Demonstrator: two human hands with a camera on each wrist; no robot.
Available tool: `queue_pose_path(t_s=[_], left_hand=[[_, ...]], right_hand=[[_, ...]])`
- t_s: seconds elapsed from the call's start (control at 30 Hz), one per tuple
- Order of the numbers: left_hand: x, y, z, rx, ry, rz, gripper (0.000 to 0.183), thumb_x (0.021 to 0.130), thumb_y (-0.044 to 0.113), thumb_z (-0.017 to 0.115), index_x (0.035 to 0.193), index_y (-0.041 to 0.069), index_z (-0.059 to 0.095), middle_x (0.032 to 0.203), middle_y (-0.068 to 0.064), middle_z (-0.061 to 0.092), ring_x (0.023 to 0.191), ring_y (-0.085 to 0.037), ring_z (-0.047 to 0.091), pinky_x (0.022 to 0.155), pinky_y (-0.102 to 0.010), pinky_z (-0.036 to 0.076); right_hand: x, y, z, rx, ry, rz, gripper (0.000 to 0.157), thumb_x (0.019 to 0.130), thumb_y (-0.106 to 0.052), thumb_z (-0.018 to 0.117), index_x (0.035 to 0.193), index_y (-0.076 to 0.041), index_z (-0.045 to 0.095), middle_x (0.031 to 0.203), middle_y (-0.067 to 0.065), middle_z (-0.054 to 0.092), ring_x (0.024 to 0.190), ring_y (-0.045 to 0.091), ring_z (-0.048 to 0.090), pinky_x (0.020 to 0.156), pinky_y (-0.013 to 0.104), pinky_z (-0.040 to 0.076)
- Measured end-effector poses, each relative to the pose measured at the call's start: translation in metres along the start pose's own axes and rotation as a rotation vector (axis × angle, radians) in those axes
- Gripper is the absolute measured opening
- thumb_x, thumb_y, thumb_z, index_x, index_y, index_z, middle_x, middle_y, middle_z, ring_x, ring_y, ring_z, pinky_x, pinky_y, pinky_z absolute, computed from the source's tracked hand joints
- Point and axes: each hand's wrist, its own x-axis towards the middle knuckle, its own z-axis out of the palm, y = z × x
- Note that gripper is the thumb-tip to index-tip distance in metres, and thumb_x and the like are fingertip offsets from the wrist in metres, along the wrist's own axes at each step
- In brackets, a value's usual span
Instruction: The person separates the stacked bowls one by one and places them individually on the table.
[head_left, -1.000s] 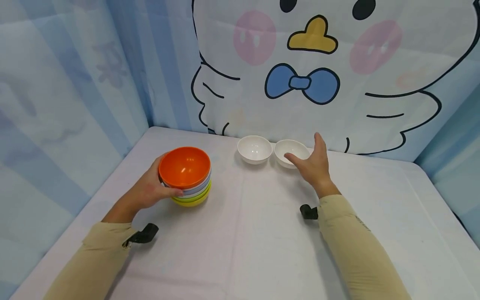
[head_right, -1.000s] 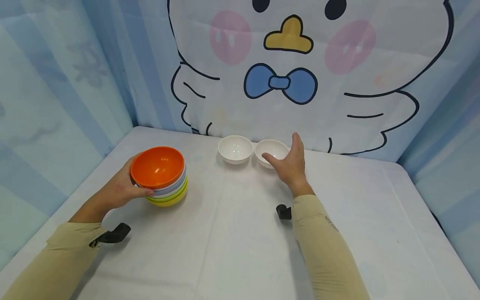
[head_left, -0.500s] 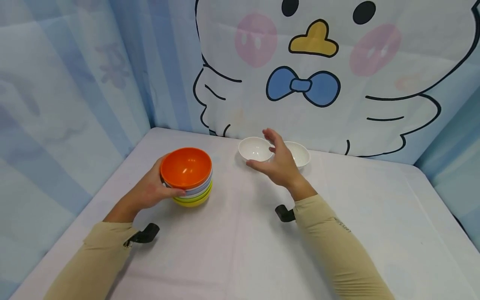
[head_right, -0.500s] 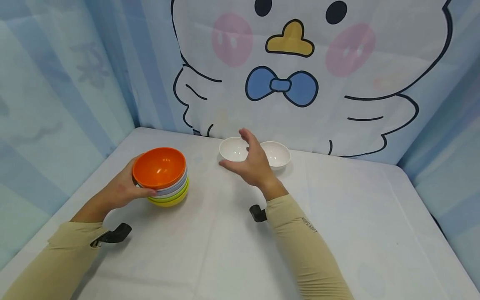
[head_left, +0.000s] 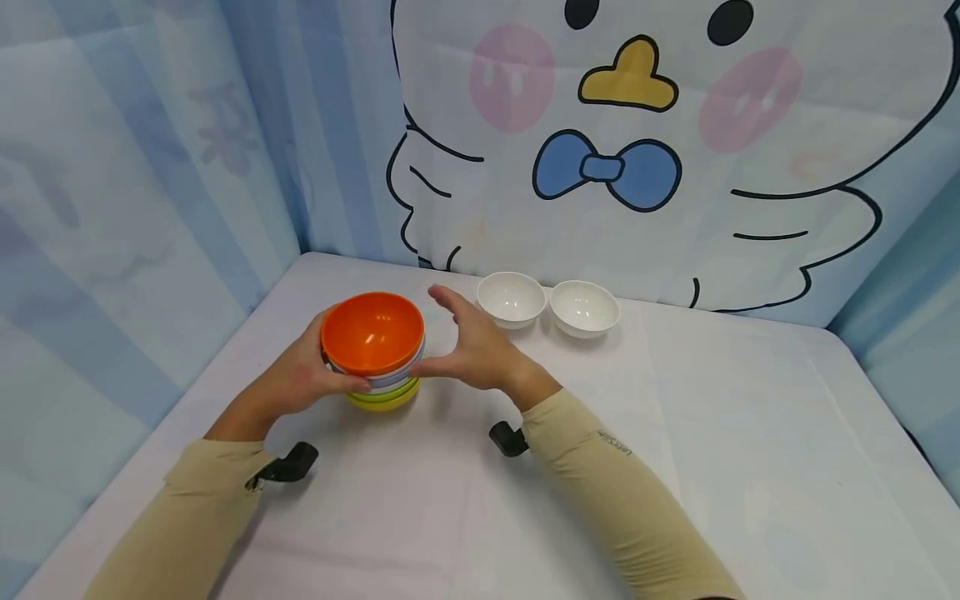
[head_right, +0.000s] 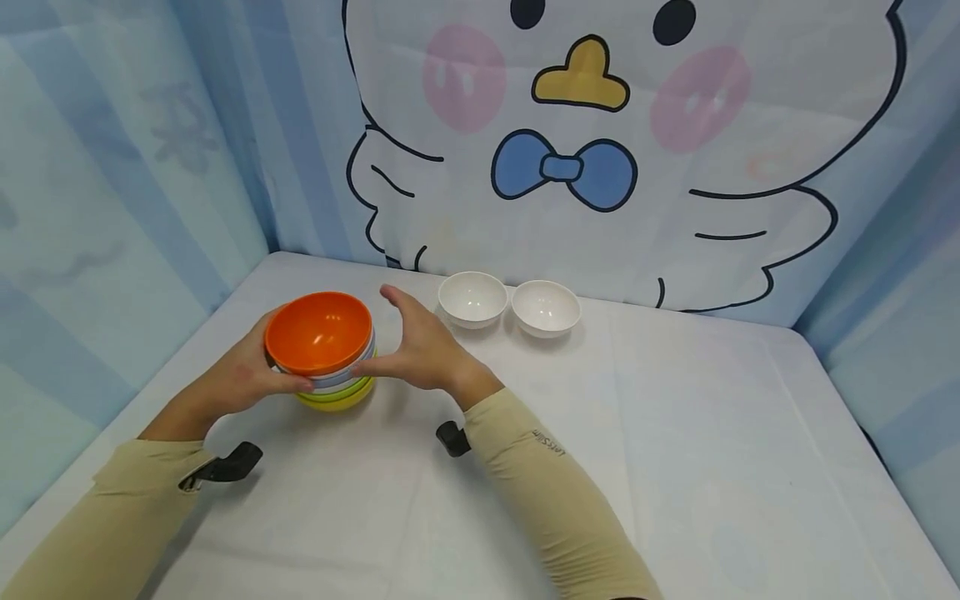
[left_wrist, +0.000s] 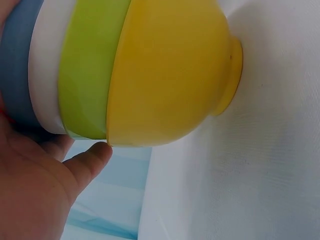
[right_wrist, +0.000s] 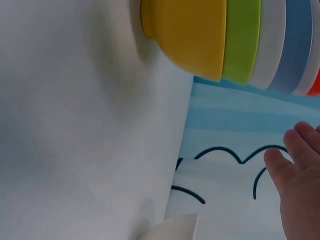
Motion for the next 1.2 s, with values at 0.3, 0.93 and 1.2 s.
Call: queue_pose_path(t_s=[0.3,0.93,1.2], left_hand=[[0.0,0.0,-0.002,0.011,-0.01,0.033,0.1,0.08,0.002,0.083,0.154,-0.002,0.017,0.15,-0.021,0.035,0.133,-0.04,0.038,0.1,-0.057,0.046],[-0.001,-0.005,-0.002,-0.003,-0.025,0.037,0.096,0.081,0.004,0.082,0.153,0.0,0.019,0.151,-0.018,0.035,0.133,-0.037,0.038,0.103,-0.055,0.044],[0.001,-0.004,-0.002,-0.006,-0.024,0.041,0.096,0.081,0.003,0.082,0.153,0.0,0.019,0.151,-0.017,0.035,0.134,-0.037,0.037,0.103,-0.055,0.044]], right_hand=[[0.017,-0.012,0.017,0.081,-0.067,-0.02,0.1,0.079,-0.033,0.084,0.157,-0.008,0.027,0.157,0.004,0.037,0.137,0.019,0.041,0.108,0.036,0.041],[0.023,-0.013,0.034,0.142,-0.057,-0.004,0.104,0.076,-0.034,0.084,0.157,-0.008,0.023,0.15,0.004,0.041,0.128,0.019,0.046,0.097,0.032,0.05],[0.022,-0.012,0.036,0.154,-0.02,-0.017,0.102,0.077,-0.033,0.083,0.156,-0.007,0.024,0.149,0.005,0.043,0.127,0.02,0.047,0.094,0.032,0.052]])
